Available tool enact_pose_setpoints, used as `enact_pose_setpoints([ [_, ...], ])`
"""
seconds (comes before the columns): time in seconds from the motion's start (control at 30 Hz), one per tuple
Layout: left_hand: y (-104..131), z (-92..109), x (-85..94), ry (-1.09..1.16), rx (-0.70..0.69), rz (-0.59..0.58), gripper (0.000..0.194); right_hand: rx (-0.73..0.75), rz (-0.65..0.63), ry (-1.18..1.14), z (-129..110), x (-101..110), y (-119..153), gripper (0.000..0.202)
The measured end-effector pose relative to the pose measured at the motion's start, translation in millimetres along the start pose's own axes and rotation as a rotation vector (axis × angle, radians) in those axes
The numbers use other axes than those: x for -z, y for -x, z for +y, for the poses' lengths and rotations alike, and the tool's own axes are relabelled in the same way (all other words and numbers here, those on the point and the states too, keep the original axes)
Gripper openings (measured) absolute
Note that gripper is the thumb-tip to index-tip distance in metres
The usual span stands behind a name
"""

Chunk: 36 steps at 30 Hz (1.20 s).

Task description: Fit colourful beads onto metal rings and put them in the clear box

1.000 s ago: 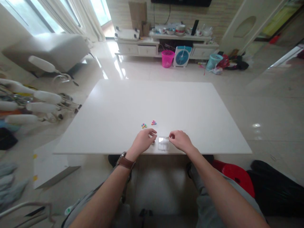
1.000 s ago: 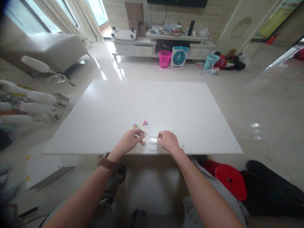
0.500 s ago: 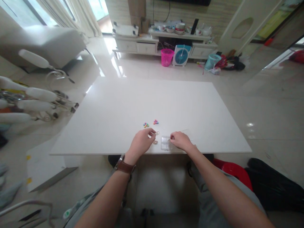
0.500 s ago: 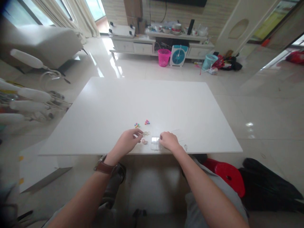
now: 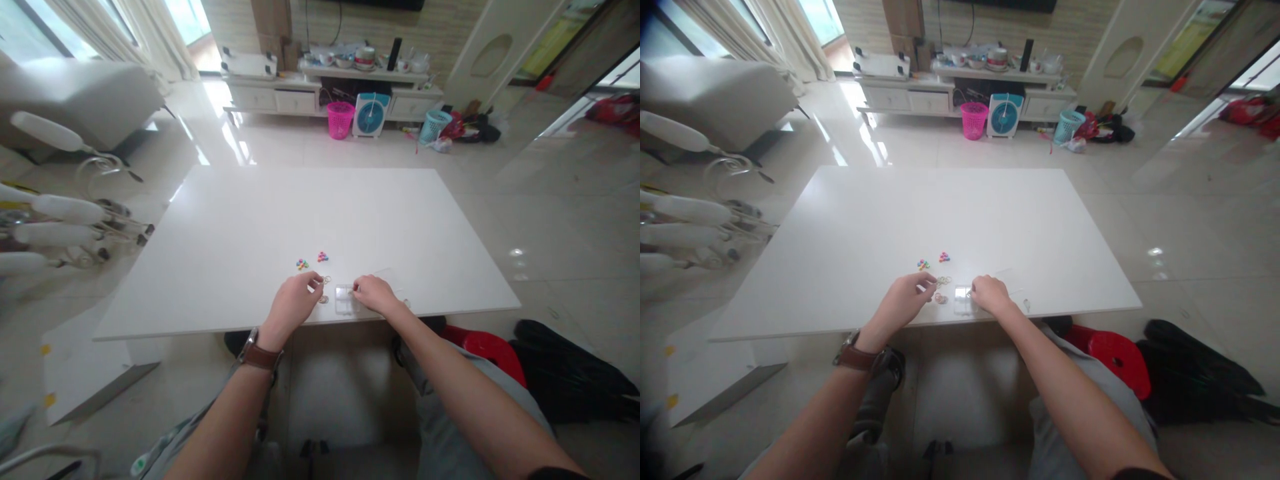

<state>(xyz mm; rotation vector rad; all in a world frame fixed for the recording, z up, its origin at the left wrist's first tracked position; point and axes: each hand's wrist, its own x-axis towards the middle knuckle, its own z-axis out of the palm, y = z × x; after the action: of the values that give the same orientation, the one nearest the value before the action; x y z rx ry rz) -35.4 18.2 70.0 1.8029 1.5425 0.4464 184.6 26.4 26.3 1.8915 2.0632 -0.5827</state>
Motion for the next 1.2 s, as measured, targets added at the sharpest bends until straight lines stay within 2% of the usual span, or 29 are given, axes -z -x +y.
enact_pose_setpoints([
  [0.23, 0.8, 0.5, 1.8, -0.033, -0.008, 0.011, 0.019, 0.012, 0.042, 0.028, -0.4, 4.3, 5.6, 0.033],
  [0.7, 0.8, 1.2, 2.7, -0.056, -0.013, 0.001, 0.018, 0.048, -0.053, 0.051, -2.8, 6.3, 13.5, 0.036],
  [0.83, -0.9, -0.8, 2.7, -0.056, -0.014, 0.006, 0.018, 0.066, -0.007, 0.043, -5.3, 9.2, 15.0, 0.034],
  [0.97, -2.4, -5.0, 5.5, -0.049, -0.001, 0.012, 0.019, 0.206, 0.1, -0.02, -17.6, 6.7, 17.3, 0.028],
  [1.07, -3.1, -7.7, 8.0, -0.042, 0.01, 0.027, 0.019, 0.327, 0.134, -0.002, -32.8, 1.0, 17.0, 0.02],
  [1.2, -4.3, -7.7, 9.2, -0.019, 0.02, 0.029, 0.02, 0.356, 0.143, 0.033, -51.6, -4.6, 11.2, 0.019],
])
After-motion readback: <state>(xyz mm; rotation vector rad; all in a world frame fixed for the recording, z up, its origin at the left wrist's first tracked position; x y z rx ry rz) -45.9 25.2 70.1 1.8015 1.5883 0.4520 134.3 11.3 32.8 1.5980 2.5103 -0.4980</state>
